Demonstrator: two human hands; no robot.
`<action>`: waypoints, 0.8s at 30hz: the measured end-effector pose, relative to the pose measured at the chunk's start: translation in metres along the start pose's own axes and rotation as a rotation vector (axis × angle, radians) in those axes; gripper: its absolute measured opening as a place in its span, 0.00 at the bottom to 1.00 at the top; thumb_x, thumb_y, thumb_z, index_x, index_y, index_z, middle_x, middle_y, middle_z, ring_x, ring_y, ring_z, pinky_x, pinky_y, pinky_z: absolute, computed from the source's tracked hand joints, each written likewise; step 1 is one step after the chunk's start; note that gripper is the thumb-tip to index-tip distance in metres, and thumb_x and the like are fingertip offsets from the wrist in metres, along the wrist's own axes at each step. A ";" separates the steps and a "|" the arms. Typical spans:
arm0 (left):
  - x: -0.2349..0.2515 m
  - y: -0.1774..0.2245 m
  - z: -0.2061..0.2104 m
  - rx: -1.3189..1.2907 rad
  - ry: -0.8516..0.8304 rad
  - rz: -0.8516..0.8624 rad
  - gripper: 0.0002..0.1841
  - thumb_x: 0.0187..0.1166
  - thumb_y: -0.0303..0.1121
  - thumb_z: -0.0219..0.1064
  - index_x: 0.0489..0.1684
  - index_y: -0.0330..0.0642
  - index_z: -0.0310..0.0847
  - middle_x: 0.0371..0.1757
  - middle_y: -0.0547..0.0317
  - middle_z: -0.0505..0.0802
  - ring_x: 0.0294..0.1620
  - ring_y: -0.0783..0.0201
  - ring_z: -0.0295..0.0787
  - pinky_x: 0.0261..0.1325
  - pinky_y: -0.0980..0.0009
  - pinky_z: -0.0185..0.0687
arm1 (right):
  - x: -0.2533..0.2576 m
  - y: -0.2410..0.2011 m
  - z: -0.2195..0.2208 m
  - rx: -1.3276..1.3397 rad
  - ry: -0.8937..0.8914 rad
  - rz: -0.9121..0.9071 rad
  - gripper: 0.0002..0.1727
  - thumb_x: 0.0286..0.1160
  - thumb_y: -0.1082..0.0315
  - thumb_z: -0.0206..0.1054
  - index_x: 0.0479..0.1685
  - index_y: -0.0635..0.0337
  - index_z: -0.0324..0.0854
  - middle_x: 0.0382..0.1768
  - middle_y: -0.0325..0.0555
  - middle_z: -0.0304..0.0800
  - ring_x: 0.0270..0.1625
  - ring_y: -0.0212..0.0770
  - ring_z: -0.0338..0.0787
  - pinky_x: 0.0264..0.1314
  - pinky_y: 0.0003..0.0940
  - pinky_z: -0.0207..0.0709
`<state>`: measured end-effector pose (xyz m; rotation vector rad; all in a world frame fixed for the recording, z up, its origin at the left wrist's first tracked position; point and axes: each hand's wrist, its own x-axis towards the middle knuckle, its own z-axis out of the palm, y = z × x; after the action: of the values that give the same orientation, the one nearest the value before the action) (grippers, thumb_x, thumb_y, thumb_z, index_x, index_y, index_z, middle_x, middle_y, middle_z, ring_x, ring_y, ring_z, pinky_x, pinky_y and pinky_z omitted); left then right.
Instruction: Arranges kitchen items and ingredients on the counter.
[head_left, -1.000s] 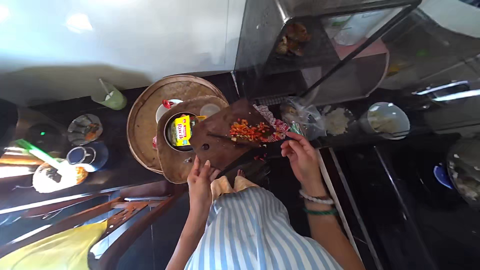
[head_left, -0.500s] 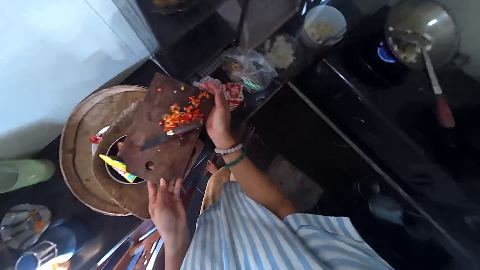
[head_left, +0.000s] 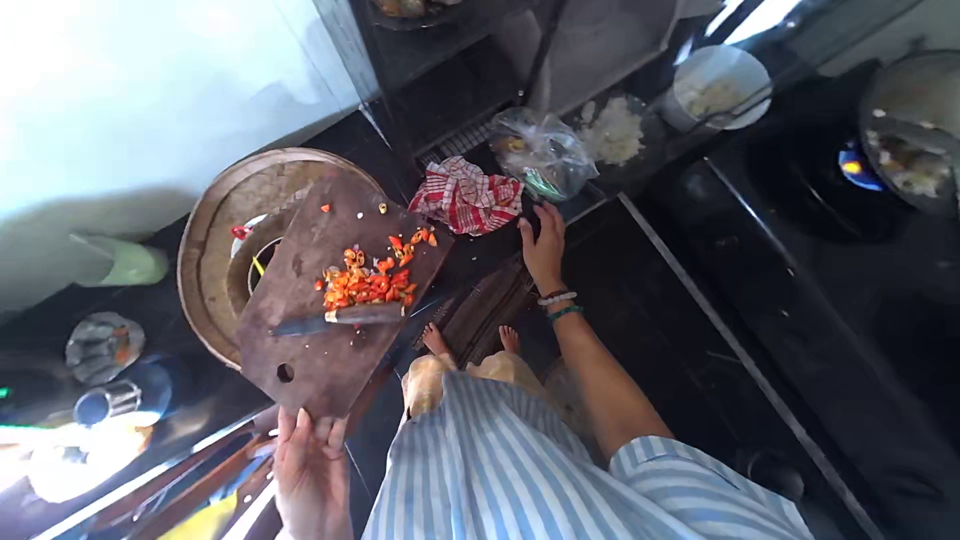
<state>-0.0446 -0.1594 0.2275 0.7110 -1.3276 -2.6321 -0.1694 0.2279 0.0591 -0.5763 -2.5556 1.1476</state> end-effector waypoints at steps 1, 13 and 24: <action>-0.013 -0.001 -0.007 0.000 0.016 0.034 0.15 0.91 0.30 0.48 0.69 0.48 0.75 0.41 0.60 0.95 0.35 0.68 0.95 0.40 0.70 0.94 | 0.002 0.005 0.004 -0.037 -0.012 -0.066 0.27 0.91 0.57 0.57 0.82 0.62 0.71 0.88 0.59 0.64 0.90 0.60 0.63 0.90 0.57 0.58; -0.205 -0.104 -0.047 -0.156 0.308 0.085 0.15 0.88 0.32 0.59 0.70 0.53 0.78 0.47 0.58 0.96 0.42 0.65 0.96 0.50 0.66 0.94 | -0.005 -0.027 0.048 0.086 -0.435 -0.617 0.20 0.78 0.86 0.57 0.63 0.66 0.87 0.73 0.61 0.83 0.80 0.60 0.79 0.85 0.53 0.71; -0.214 -0.165 -0.099 -0.272 0.280 0.074 0.21 0.80 0.34 0.70 0.73 0.52 0.80 0.50 0.53 0.96 0.43 0.61 0.97 0.48 0.62 0.95 | 0.114 -0.079 0.080 -0.156 -0.456 -0.455 0.31 0.73 0.62 0.75 0.78 0.58 0.78 0.74 0.70 0.78 0.75 0.73 0.78 0.75 0.69 0.72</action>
<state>0.2079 -0.0671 0.1248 0.9238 -0.8836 -2.4733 -0.3209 0.1813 0.0780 0.2725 -2.9474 1.0040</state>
